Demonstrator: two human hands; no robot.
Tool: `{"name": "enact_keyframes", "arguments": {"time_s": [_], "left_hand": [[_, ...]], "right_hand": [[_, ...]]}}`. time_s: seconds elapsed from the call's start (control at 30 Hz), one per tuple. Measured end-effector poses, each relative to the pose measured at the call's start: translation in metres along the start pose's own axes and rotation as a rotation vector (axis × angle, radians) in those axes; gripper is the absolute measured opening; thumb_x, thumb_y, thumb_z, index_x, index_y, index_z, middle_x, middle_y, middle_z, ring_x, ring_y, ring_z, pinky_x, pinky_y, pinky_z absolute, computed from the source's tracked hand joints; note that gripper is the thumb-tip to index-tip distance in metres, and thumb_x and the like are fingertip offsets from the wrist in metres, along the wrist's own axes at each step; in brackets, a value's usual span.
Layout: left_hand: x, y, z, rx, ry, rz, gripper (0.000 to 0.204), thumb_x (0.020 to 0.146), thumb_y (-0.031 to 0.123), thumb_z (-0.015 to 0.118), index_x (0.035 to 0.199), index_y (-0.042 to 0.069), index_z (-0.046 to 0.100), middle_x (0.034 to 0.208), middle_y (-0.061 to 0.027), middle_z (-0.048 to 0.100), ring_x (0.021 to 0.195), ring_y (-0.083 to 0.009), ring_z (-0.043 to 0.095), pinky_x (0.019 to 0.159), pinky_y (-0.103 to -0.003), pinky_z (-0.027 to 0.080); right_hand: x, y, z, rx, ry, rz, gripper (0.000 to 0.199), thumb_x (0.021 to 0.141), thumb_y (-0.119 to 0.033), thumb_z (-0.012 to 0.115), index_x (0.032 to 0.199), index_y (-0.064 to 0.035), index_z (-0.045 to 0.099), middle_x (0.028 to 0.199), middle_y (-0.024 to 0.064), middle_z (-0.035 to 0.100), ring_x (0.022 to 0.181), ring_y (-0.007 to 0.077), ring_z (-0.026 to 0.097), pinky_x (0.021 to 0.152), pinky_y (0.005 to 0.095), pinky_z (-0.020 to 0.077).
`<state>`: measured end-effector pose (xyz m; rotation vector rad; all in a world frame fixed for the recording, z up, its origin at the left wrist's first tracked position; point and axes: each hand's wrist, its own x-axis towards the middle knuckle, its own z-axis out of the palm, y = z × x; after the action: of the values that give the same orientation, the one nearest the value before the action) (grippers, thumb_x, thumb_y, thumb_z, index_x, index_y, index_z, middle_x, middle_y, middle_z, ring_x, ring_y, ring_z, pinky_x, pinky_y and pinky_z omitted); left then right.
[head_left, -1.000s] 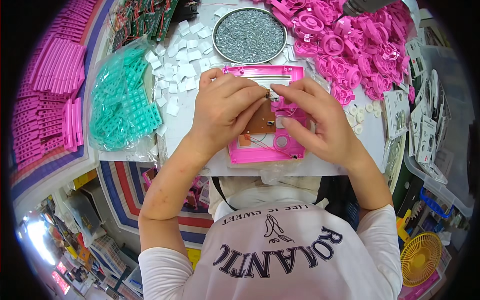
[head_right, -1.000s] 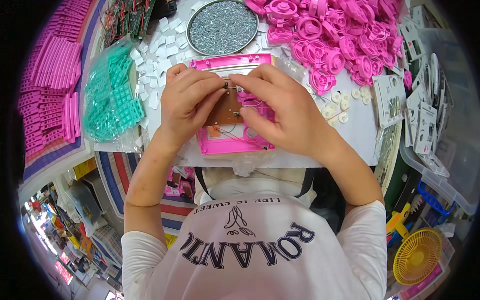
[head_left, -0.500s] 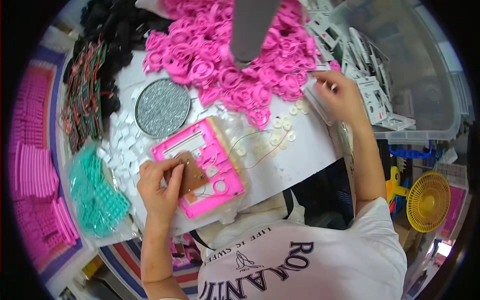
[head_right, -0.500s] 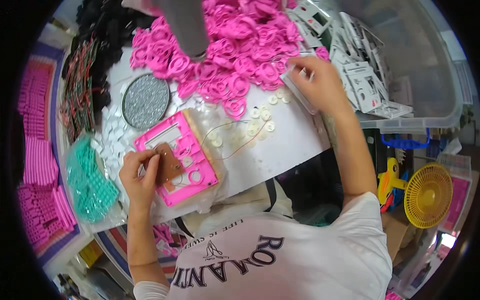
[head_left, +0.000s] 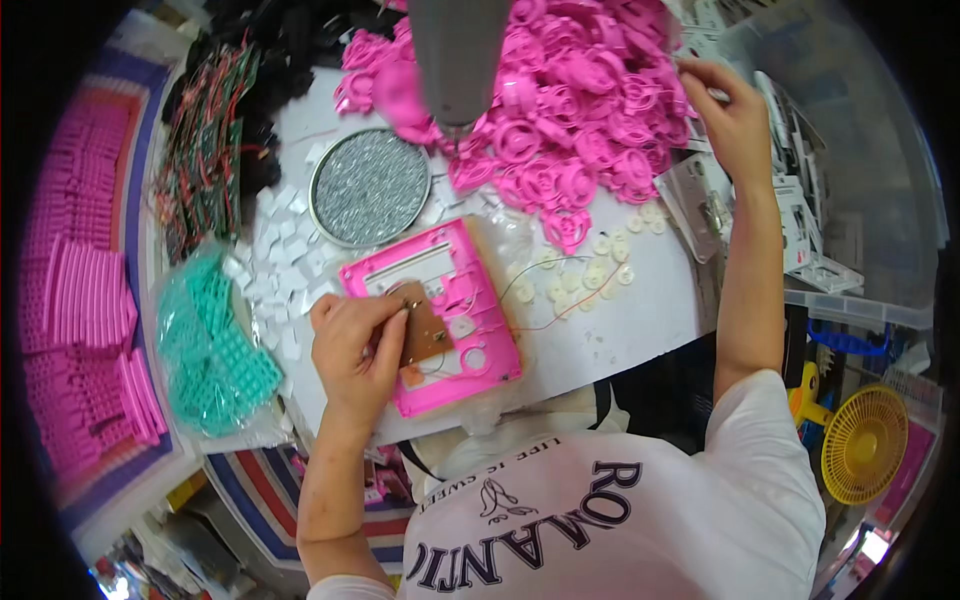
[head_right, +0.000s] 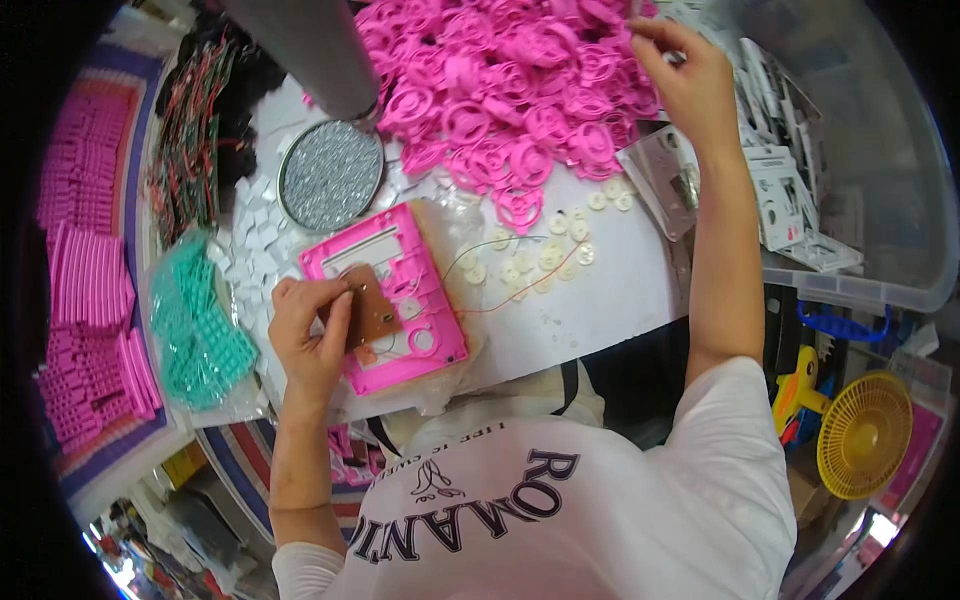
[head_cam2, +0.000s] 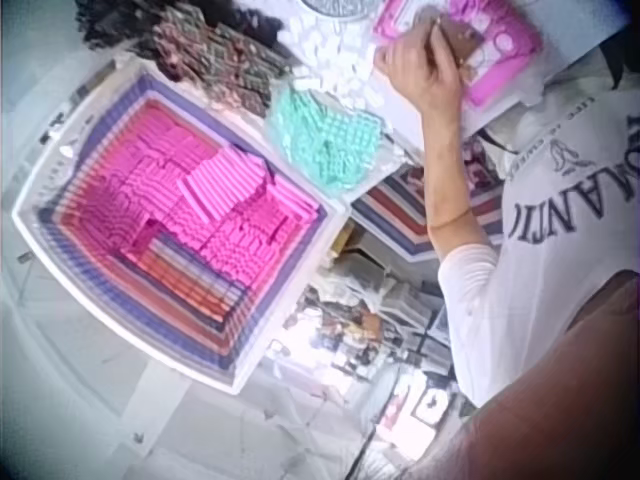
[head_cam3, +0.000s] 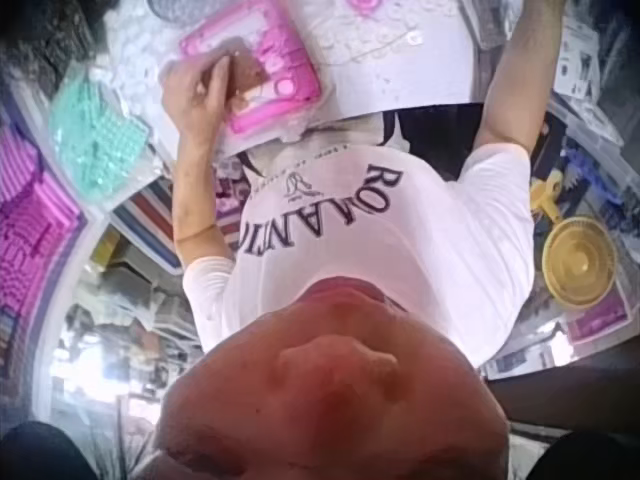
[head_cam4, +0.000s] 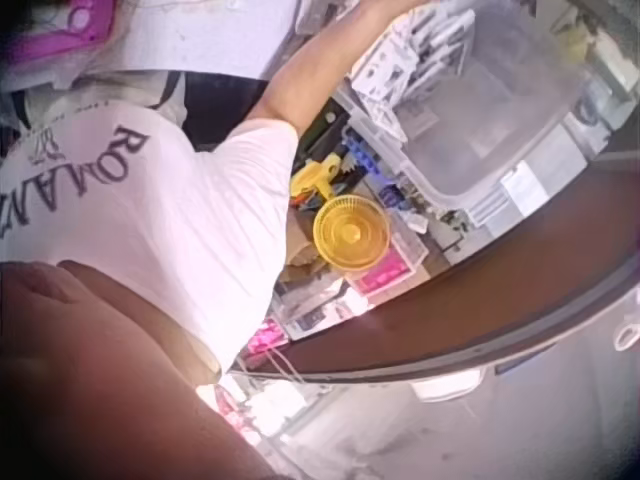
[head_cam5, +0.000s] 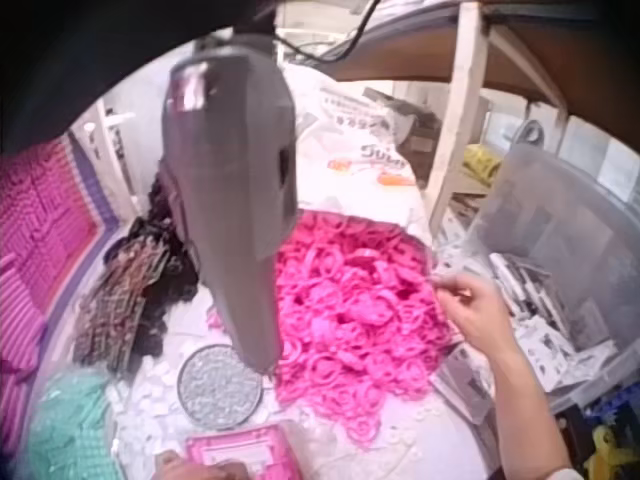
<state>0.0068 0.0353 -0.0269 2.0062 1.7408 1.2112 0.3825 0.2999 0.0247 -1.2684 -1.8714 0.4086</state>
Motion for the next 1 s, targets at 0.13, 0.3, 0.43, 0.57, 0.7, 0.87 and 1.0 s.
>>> {"name": "enact_keyframes", "arguments": {"time_s": [0.13, 0.3, 0.43, 0.57, 0.7, 0.87, 1.0], "left_hand": [[0.002, 0.001, 0.000, 0.026, 0.015, 0.033, 0.012, 0.084, 0.001, 0.076, 0.092, 0.008, 0.072, 0.083, -0.0031, 0.070, 0.065, -0.0165, 0.058, 0.083, -0.034, 0.039], [0.002, -0.004, 0.003, 0.016, 0.015, 0.057, 0.013, 0.083, 0.001, 0.077, 0.092, 0.009, 0.073, 0.081, -0.0010, 0.069, 0.064, -0.0142, 0.057, 0.081, -0.034, 0.039], [0.002, -0.005, 0.007, 0.043, 0.041, 0.087, 0.016, 0.081, 0.000, 0.078, 0.093, 0.009, 0.073, 0.082, -0.0008, 0.070, 0.068, -0.0163, 0.060, 0.080, -0.034, 0.039], [0.002, -0.006, 0.010, 0.083, 0.093, 0.149, 0.020, 0.078, 0.002, 0.081, 0.094, 0.010, 0.073, 0.089, -0.0026, 0.072, 0.077, -0.0203, 0.063, 0.080, -0.036, 0.040], [-0.005, -0.010, 0.007, 0.120, 0.168, 0.168, 0.026, 0.073, 0.009, 0.082, 0.097, 0.013, 0.074, 0.095, -0.0001, 0.069, 0.081, -0.0208, 0.061, 0.081, -0.039, 0.039], [-0.006, -0.006, 0.003, 0.134, 0.193, 0.129, 0.027, 0.073, 0.005, 0.083, 0.098, 0.012, 0.074, 0.093, -0.0026, 0.068, 0.082, -0.0235, 0.061, 0.081, -0.041, 0.040], [-0.001, -0.009, 0.016, 0.063, 0.180, 0.110, 0.023, 0.075, 0.007, 0.082, 0.096, 0.012, 0.075, 0.092, -0.0015, 0.069, 0.082, -0.0215, 0.061, 0.084, -0.040, 0.037]], "right_hand": [[-0.054, -0.032, 0.026, 0.012, -0.267, 0.016, 0.020, 0.091, -0.009, 0.073, 0.110, -0.0020, 0.076, 0.097, 0.0042, 0.077, 0.081, 0.0101, 0.066, 0.073, 0.0245, 0.0509], [-0.065, -0.045, 0.035, 0.054, -0.310, 0.066, 0.019, 0.091, -0.006, 0.073, 0.109, -0.0025, 0.077, 0.092, 0.0008, 0.075, 0.068, 0.0040, 0.057, 0.061, 0.0212, 0.0453], [-0.059, -0.066, 0.035, 0.102, -0.331, -0.034, 0.018, 0.091, -0.006, 0.073, 0.108, -0.0021, 0.077, 0.091, 0.0008, 0.074, 0.067, 0.0051, 0.057, 0.061, 0.0219, 0.0451], [-0.058, -0.096, 0.044, 0.146, -0.414, -0.090, 0.017, 0.090, -0.005, 0.073, 0.107, -0.0011, 0.077, 0.090, 0.0028, 0.074, 0.070, 0.0067, 0.059, 0.062, 0.0222, 0.0459], [-0.066, -0.144, 0.072, 0.309, -0.602, -0.209, 0.020, 0.089, -0.005, 0.071, 0.108, -0.0002, 0.075, 0.091, 0.0092, 0.074, 0.078, 0.0156, 0.070, 0.071, 0.0275, 0.0537], [-0.011, -0.208, 0.218, 0.154, -0.268, -0.663, 0.032, 0.084, -0.011, 0.073, 0.114, -0.0006, 0.068, 0.105, 0.0171, 0.072, 0.100, 0.0367, 0.067, 0.082, 0.0457, 0.0555], [0.105, -0.191, 0.338, -0.443, -0.273, -0.235, 0.035, 0.091, -0.024, 0.065, 0.118, -0.0035, 0.068, 0.123, 0.0157, 0.070, 0.121, 0.0383, 0.060, 0.100, 0.0521, 0.0472]]}}
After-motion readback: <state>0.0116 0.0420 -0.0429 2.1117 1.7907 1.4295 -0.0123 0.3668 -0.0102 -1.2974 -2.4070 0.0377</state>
